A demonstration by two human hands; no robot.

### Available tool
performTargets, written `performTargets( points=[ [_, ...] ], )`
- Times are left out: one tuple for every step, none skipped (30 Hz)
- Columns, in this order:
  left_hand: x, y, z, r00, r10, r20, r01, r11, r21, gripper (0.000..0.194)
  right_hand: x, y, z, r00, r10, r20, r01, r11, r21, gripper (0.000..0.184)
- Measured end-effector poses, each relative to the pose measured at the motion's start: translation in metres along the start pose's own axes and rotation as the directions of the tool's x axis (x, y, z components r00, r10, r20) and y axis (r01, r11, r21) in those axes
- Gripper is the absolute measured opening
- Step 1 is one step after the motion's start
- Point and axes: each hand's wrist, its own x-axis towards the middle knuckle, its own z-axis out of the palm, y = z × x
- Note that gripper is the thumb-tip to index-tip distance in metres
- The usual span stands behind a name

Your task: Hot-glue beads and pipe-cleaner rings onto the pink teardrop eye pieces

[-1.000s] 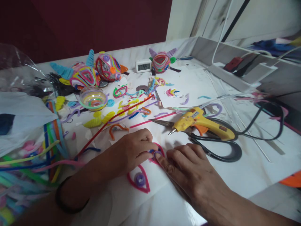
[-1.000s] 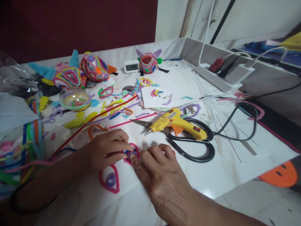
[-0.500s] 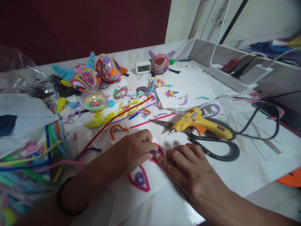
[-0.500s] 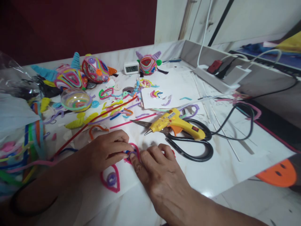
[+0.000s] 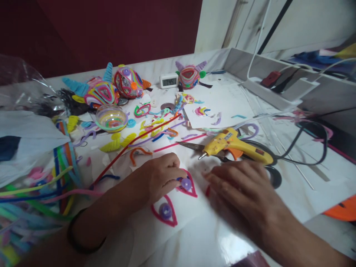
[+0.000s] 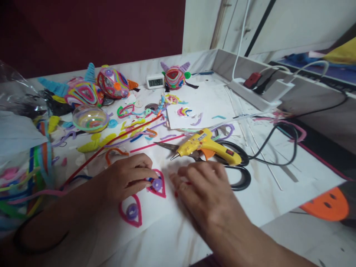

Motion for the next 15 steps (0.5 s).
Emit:
performTargets(
  points=[
    [0.000, 0.000, 0.000, 1.000, 0.005, -0.004, -0.005, 1.000, -0.003, 0.020, 0.000, 0.008, -0.006, 1.000, 0.014, -0.008, -0.014, 0.999, -0.045, 0.021],
    [0.000, -0.001, 0.000, 1.000, 0.005, -0.005, -0.005, 1.000, -0.005, 0.020, -0.001, 0.017, -0.011, 0.999, 0.017, -0.033, -0.021, 0.993, -0.117, 0.022],
    [0.000, -0.001, 0.000, 1.000, 0.002, -0.003, -0.002, 1.000, -0.007, 0.021, -0.001, 0.027, -0.017, 0.997, 0.041, -0.066, -0.054, 0.978, -0.202, 0.022],
    [0.000, -0.002, 0.000, 1.000, 0.001, -0.003, -0.001, 1.000, -0.009, 0.021, -0.001, 0.038, -0.022, 0.995, 0.062, -0.077, -0.081, 0.957, -0.280, 0.021],
    [0.000, -0.002, 0.000, 1.000, 0.001, -0.004, -0.001, 1.000, -0.012, 0.021, -0.002, 0.048, -0.026, 0.992, 0.088, -0.087, -0.112, 0.938, -0.329, 0.021],
    [0.000, -0.002, 0.000, 1.000, -0.002, -0.004, 0.002, 1.000, -0.014, 0.021, -0.002, 0.057, -0.030, 0.989, 0.119, -0.089, -0.144, 0.914, -0.380, 0.023],
    [0.000, -0.002, 0.000, 1.000, -0.007, -0.003, 0.007, 1.000, -0.017, 0.021, -0.002, 0.066, -0.033, 0.986, 0.152, -0.069, -0.167, 0.895, -0.413, 0.028],
    [-0.001, -0.001, 0.000, 1.000, -0.010, -0.001, 0.010, 1.000, -0.017, 0.021, -0.002, 0.074, -0.035, 0.984, 0.175, -0.042, -0.177, 0.892, -0.416, 0.034],
    [-0.001, -0.001, 0.000, 1.000, -0.013, 0.002, 0.014, 1.000, -0.016, 0.021, -0.002, 0.080, -0.037, 0.983, 0.184, -0.017, -0.175, 0.898, -0.403, 0.037],
    [-0.001, -0.001, 0.000, 1.000, -0.019, 0.005, 0.019, 1.000, -0.012, 0.020, -0.002, 0.085, -0.038, 0.983, 0.184, 0.014, -0.167, 0.915, -0.368, 0.038],
    [0.000, -0.001, 0.000, 1.000, -0.025, 0.007, 0.025, 1.000, -0.003, 0.020, -0.002, 0.089, -0.038, 0.983, 0.178, 0.041, -0.156, 0.936, -0.314, 0.036],
    [0.000, -0.001, 0.000, 1.000, -0.029, 0.009, 0.029, 1.000, 0.005, 0.020, -0.002, 0.091, -0.039, 0.983, 0.170, 0.068, -0.148, 0.955, -0.256, 0.034],
    [0.000, -0.001, 0.000, 0.999, -0.032, 0.009, 0.032, 0.999, 0.010, 0.020, -0.001, 0.093, -0.039, 0.980, 0.171, 0.098, -0.149, 0.968, -0.201, 0.031],
    [0.000, -0.001, 0.000, 0.999, -0.035, 0.004, 0.035, 0.999, 0.013, 0.020, -0.001, 0.095, -0.038, 0.976, 0.181, 0.125, -0.161, 0.975, -0.155, 0.029],
    [0.000, -0.002, 0.000, 0.999, -0.036, -0.001, 0.036, 0.999, 0.013, 0.020, 0.000, 0.096, -0.038, 0.968, 0.202, 0.152, -0.185, 0.976, -0.119, 0.028]
  ],
)
